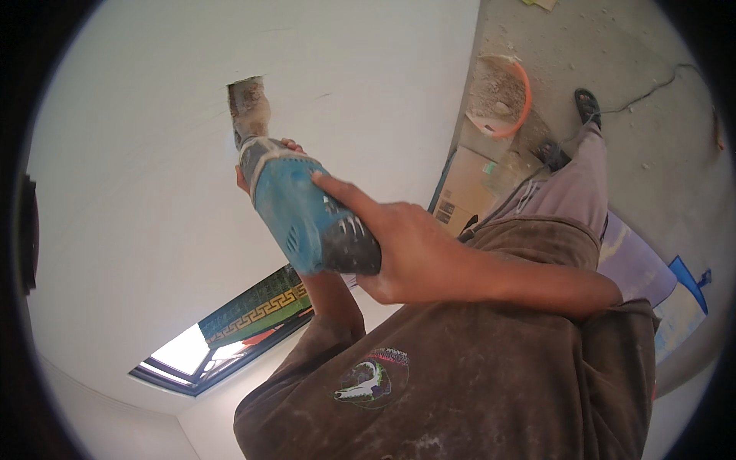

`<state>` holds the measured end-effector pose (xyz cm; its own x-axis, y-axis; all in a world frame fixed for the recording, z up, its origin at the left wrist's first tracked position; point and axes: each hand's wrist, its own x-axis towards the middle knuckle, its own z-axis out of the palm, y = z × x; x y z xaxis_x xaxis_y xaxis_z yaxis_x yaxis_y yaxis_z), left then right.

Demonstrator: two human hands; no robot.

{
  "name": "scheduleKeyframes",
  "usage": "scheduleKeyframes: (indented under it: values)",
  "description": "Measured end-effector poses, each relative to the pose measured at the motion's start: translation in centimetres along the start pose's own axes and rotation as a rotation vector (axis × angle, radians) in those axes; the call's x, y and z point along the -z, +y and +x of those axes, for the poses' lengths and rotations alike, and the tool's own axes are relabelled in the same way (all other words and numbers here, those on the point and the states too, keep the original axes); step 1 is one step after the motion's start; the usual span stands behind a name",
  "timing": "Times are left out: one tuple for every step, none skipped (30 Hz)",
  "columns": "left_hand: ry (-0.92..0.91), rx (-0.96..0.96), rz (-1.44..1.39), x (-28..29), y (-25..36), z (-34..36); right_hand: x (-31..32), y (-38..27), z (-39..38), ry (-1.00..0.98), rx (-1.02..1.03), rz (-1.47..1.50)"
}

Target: The person uses a rotary hammer to drill into a pre-marked rectangular section of a white wall. The person holds the tool with both hands and applies pressure to chip away at the masonry within the marked lines.

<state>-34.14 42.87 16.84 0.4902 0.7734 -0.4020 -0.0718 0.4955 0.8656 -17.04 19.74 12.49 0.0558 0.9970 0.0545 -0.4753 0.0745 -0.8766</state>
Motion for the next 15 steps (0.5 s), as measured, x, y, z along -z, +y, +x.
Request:
scheduleKeyframes:
  values:
    - [0.018, 0.028, -0.017, -0.9, 0.1, 0.0, 0.6, -0.7, 0.0, 0.005, 0.001, -0.004]
    - [0.138, -0.027, 0.001, -1.7, -0.5, -0.1, 1.3, -0.9, -0.1, -0.006, -0.006, 0.084]
    - [0.137, -0.06, 0.032, -2.2, -1.1, -0.2, 1.9, -0.7, -0.6, 0.007, 0.042, 0.072]
    - [0.138, -0.093, 0.063, -2.1, -1.6, -0.7, 2.2, -0.1, -1.2, 0.02, 0.089, 0.06]
    - [0.144, -0.118, 0.094, -2.1, -2.3, -1.2, 2.1, 0.9, -2.0, 0.035, 0.129, 0.054]
    - [0.173, -0.146, 0.137, -2.4, -2.9, -1.5, 1.8, 2.0, -2.3, 0.104, 0.191, 0.083]
    - [0.203, -0.174, 0.18, -2.6, -3.6, -1.7, 2.0, 2.8, -2.8, 0.085, 0.162, 0.101]
    - [0.235, -0.199, 0.22, -2.7, -4.2, -1.7, 2.3, 3.2, -3.1, 0.067, 0.13, 0.119]
    - [0.234, -0.19, 0.192, -2.6, -4.5, -1.7, 2.5, 3.6, -3.2, 0.048, 0.097, 0.137]
    - [0.234, -0.18, 0.164, -2.4, -4.7, -1.6, 2.6, 3.8, -3.1, 0.033, 0.081, 0.144]
    - [0.237, -0.169, 0.136, -2.2, -4.8, -1.6, 2.6, 4.0, -2.9, 0.017, 0.061, 0.152]
    - [0.228, -0.165, 0.129, -1.9, -4.8, -1.6, 2.6, 4.2, -2.8, 0.001, 0.041, 0.161]
    - [0.22, -0.161, 0.121, -1.7, -4.7, -1.6, 2.2, 4.7, -2.5, 0.013, 0.05, 0.145]
    - [0.21, -0.159, 0.113, -1.4, -4.6, -1.5, 1.6, 5.3, -2.1, 0.025, 0.061, 0.127]
    - [0.178, -0.15, 0.107, -1.0, -4.2, -1.4, 1.1, 5.6, -1.9, 0.026, 0.06, 0.124]
